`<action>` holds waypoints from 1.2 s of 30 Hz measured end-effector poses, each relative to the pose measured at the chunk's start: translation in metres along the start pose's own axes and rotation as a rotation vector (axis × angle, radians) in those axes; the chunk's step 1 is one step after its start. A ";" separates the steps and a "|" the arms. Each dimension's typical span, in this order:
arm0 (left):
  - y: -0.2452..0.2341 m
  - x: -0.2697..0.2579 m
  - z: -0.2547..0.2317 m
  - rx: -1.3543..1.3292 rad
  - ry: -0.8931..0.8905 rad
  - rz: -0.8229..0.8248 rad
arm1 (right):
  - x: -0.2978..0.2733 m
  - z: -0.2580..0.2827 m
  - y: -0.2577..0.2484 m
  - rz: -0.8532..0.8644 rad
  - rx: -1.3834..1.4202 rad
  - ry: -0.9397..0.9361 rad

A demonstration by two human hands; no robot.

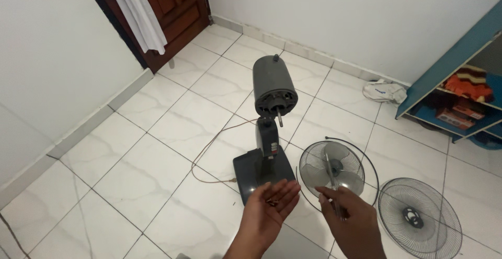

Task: The person uses a screwdriver to remove screws from the motor housing and stand of a disassembled standing fan. They manipulate the motor and stand components to access fasteners, then proceed to unscrew parts of the motor assembly.

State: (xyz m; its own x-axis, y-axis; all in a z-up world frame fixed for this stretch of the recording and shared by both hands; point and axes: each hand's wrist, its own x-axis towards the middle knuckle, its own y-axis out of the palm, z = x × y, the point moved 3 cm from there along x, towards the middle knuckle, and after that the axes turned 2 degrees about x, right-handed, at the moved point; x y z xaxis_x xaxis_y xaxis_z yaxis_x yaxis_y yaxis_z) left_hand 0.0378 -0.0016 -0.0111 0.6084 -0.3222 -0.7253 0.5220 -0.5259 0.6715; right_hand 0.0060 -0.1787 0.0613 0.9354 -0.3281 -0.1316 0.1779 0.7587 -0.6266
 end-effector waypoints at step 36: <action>0.047 0.126 -0.236 0.373 0.010 0.051 | 0.170 0.072 0.054 -0.180 0.423 0.134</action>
State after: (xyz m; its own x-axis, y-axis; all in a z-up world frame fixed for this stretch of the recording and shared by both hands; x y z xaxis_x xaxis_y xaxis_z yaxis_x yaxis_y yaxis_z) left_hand 0.2798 0.1184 -0.0350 0.6349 -0.3482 -0.6897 0.2384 -0.7608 0.6036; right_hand 0.1965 -0.1533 0.0605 0.8356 -0.5238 -0.1652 0.4682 0.8366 -0.2845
